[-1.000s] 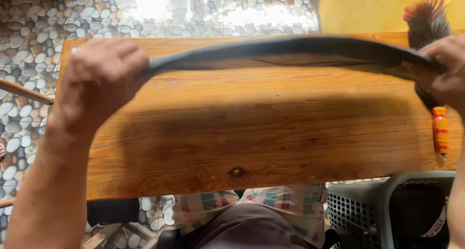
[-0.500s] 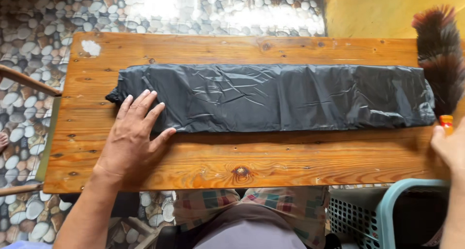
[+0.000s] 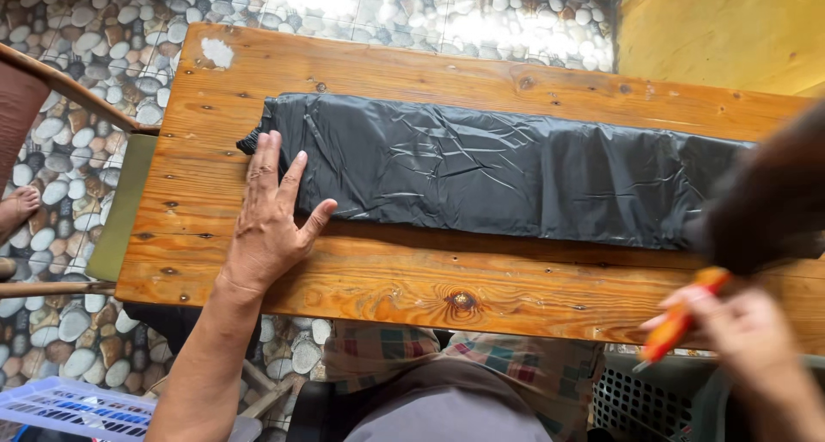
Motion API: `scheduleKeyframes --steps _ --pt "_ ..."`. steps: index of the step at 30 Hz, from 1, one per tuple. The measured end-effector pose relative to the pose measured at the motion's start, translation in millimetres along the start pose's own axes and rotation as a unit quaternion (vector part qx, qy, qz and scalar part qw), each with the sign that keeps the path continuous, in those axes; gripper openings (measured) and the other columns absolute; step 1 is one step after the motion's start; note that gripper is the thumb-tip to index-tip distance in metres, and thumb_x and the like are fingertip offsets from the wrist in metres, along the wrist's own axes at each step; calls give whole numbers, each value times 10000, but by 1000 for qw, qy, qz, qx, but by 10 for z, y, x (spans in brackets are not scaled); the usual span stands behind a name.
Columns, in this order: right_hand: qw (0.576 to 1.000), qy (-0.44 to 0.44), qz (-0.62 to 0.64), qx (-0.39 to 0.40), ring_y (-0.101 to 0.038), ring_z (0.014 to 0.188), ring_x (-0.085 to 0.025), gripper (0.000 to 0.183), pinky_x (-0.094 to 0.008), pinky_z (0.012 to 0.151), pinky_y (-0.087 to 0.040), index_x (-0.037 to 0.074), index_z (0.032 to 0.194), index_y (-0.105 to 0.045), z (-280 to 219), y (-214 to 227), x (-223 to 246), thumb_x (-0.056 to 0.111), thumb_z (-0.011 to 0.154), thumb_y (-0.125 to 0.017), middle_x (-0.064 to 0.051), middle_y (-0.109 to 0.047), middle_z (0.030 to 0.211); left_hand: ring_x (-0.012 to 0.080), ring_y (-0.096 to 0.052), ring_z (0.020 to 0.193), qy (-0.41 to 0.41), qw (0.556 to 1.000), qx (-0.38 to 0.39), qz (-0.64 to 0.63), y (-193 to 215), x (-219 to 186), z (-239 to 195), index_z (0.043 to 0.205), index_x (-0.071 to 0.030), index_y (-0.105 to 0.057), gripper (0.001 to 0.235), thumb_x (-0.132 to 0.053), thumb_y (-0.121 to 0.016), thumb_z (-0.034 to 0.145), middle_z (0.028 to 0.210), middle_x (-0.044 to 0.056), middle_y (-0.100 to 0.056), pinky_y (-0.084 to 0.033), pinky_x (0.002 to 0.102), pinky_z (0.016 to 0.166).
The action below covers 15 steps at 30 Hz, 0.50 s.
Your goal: The person cleans a black plastic package with a feather duster on a wooden table, then places it in a basket. They retrieve a larger black package, unfold it, and clean it with the duster before folding it back up.
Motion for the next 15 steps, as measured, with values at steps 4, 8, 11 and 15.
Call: scheduleKeyframes --steps 4,8,11,15 --pt "986 -54 57 147 -708 536 -329 233 -412 548 -596 -22 1031 -577 -523 -1350 -236 198 998 -510 -255 -782 713 429 -256 1556 43 999 8 5 -24 109 -30 1513 21 -511 636 -427 -576 1067 1647 290 -285 -265 550 1276" --pt "932 47 -25 358 -609 631 -109 667 -251 716 -546 197 1637 -275 -931 -2197 719 281 996 -442 -12 -662 677 412 -323 1538 52 998 0 -33 -60 187 -72 1504 14 -522 509 -289 -558 1096 1636 262 -338 -303 527 1260" --pt "928 -64 243 276 -452 241 -197 670 -312 165 -339 215 1645 -156 -931 -2457 687 203 1018 -390 -139 -483 735 411 -354 1522 51 998 -5 -39 -60 188 -79 1521 49 -460 522 -264 -521 1109 1617 274 -374 -304 502 1264" --pt "955 -12 47 292 -539 702 -115 792 -284 802 -489 169 1670 -12 -963 -2755 871 258 997 -421 2 -598 784 408 -344 1531 62 994 -11 -92 -12 222 -81 1552 99 -353 553 -252 -438 1133 1619 286 -375 -283 491 1277"
Point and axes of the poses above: each hand's wrist, its own z-axis towards the middle knuckle, its own y-axis out of the back of the hand, x = y × z, the point moved 6 cm from there along z, towards the middle knuckle
